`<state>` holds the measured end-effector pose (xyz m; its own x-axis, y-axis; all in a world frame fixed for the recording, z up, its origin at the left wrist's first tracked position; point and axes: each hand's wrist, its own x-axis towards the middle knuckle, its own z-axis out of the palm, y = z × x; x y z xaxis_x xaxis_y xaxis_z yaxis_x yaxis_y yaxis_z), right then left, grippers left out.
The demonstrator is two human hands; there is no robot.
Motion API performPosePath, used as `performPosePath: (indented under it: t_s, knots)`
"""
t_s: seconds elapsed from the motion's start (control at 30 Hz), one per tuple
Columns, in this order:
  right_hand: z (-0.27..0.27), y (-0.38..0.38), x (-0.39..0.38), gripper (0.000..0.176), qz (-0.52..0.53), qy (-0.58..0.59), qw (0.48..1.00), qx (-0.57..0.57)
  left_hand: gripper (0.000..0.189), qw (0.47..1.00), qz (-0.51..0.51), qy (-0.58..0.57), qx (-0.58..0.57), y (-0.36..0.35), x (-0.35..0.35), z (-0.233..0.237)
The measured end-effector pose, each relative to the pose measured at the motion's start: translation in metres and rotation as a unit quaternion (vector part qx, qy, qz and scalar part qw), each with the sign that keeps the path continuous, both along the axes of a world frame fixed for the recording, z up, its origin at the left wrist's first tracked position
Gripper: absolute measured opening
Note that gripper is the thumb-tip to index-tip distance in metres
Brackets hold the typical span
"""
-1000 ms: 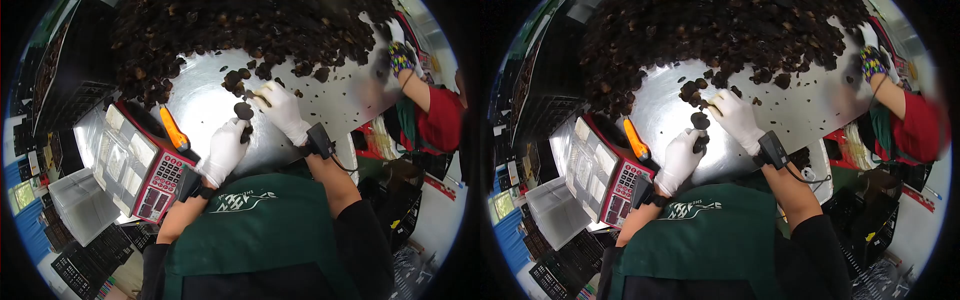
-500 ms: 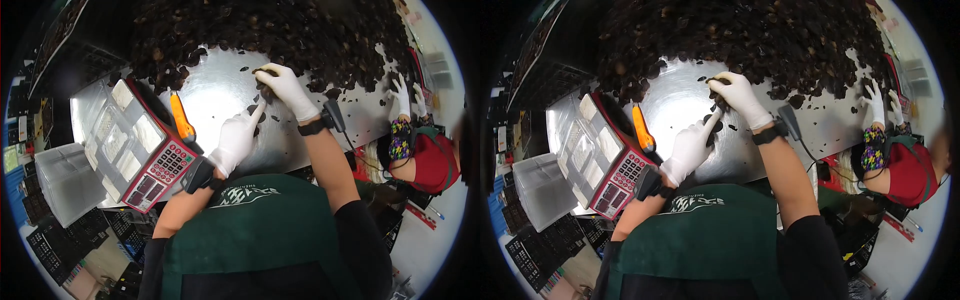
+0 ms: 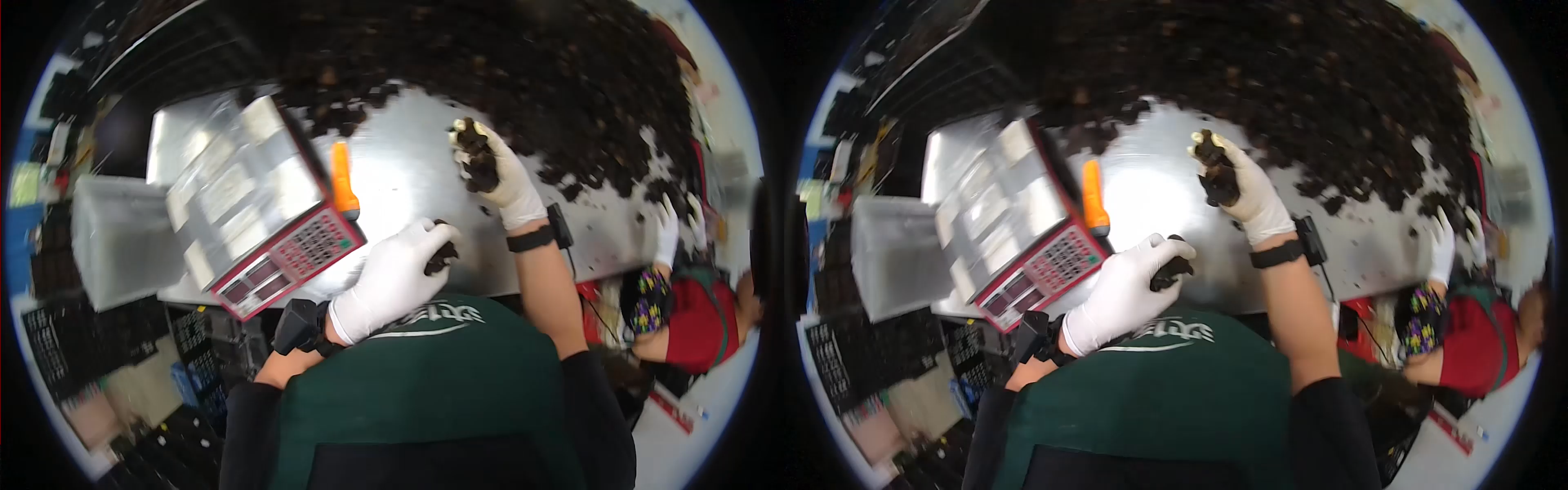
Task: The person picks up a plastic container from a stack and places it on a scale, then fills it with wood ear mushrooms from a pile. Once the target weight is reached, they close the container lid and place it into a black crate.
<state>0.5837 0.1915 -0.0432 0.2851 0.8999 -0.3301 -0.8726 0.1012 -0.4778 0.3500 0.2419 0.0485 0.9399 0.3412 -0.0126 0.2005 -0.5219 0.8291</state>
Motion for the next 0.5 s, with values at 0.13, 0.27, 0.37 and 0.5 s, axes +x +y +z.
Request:
performPosePath:
  t_s: [0.13, 0.27, 0.37, 0.5]
  knots:
    - [0.044, 0.068, -0.045, 0.038, 0.097, -0.083, 0.992, -0.015, 0.031, 0.979, 0.178, -0.083, 0.063, 0.032, -0.054, 0.034]
    - [0.096, 0.148, -0.104, 0.036, 0.218, -0.132, 0.966, 0.054, 0.028, 0.898, 0.388, -0.145, 0.148, 0.088, -0.108, 0.041]
    - [0.095, 0.200, -0.155, 0.028, 0.147, -0.354, 0.909, 0.162, 0.030, 0.857, 0.457, -0.176, 0.159, 0.137, -0.139, 0.029]
    - [0.093, 0.219, -0.203, 0.028, 0.136, -0.548, 0.822, 0.072, 0.048, 0.889, 0.413, -0.056, 0.188, 0.180, -0.150, -0.007]
